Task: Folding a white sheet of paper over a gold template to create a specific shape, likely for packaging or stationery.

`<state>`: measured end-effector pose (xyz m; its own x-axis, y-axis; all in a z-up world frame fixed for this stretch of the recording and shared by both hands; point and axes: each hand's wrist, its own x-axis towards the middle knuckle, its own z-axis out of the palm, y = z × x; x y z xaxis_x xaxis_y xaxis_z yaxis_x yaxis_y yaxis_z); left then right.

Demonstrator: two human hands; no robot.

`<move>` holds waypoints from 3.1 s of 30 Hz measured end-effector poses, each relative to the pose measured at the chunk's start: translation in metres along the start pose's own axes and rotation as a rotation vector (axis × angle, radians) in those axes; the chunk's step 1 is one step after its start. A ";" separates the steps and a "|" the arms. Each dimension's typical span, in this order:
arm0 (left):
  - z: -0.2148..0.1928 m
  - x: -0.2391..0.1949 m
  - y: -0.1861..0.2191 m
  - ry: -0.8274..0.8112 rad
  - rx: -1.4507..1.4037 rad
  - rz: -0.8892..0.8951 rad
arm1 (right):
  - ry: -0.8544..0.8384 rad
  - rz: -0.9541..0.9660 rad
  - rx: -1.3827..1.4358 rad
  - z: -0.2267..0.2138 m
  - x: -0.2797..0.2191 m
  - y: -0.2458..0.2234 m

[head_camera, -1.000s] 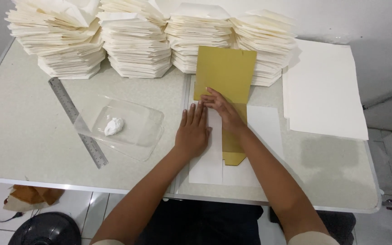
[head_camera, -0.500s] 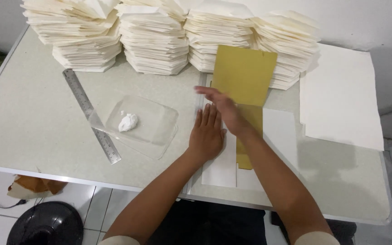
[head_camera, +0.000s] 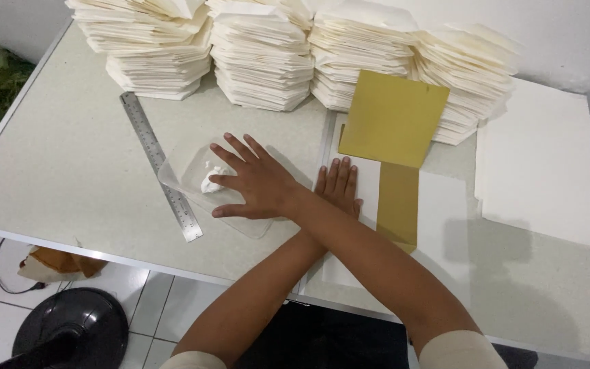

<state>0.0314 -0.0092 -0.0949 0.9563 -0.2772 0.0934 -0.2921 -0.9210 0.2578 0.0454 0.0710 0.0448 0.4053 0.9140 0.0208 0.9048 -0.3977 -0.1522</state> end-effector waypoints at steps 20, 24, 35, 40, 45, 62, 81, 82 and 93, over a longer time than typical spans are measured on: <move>-0.105 -0.021 0.012 -0.279 0.029 0.011 | 0.715 0.288 0.952 0.008 -0.197 0.090; -0.108 -0.022 0.013 -0.295 0.026 0.008 | 0.593 0.557 0.658 0.019 -0.251 0.091; -0.124 -0.024 0.020 -0.343 0.057 0.002 | 0.319 0.600 0.218 0.045 -0.240 0.115; -0.121 -0.023 0.020 -0.347 0.056 -0.004 | 0.308 0.610 0.120 0.046 -0.234 0.119; -0.117 -0.022 0.019 -0.326 0.053 -0.006 | 0.280 0.582 0.071 0.048 -0.242 0.112; -0.109 -0.022 0.017 -0.296 0.025 -0.014 | 0.211 0.697 0.077 0.039 -0.225 0.095; -0.111 -0.022 0.017 -0.323 0.018 0.000 | 0.133 0.767 -0.084 0.050 -0.226 0.071; -0.112 -0.022 0.016 -0.321 0.018 -0.002 | 0.134 0.765 -0.085 0.047 -0.221 0.078; -0.118 -0.023 0.018 -0.317 0.034 0.007 | 0.072 0.777 -0.024 0.026 -0.243 0.041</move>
<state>0.0024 0.0132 0.0211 0.9126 -0.3504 -0.2107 -0.3035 -0.9258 0.2253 -0.0192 -0.1650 0.0080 0.9305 0.3658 -0.0189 0.3606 -0.9239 -0.1280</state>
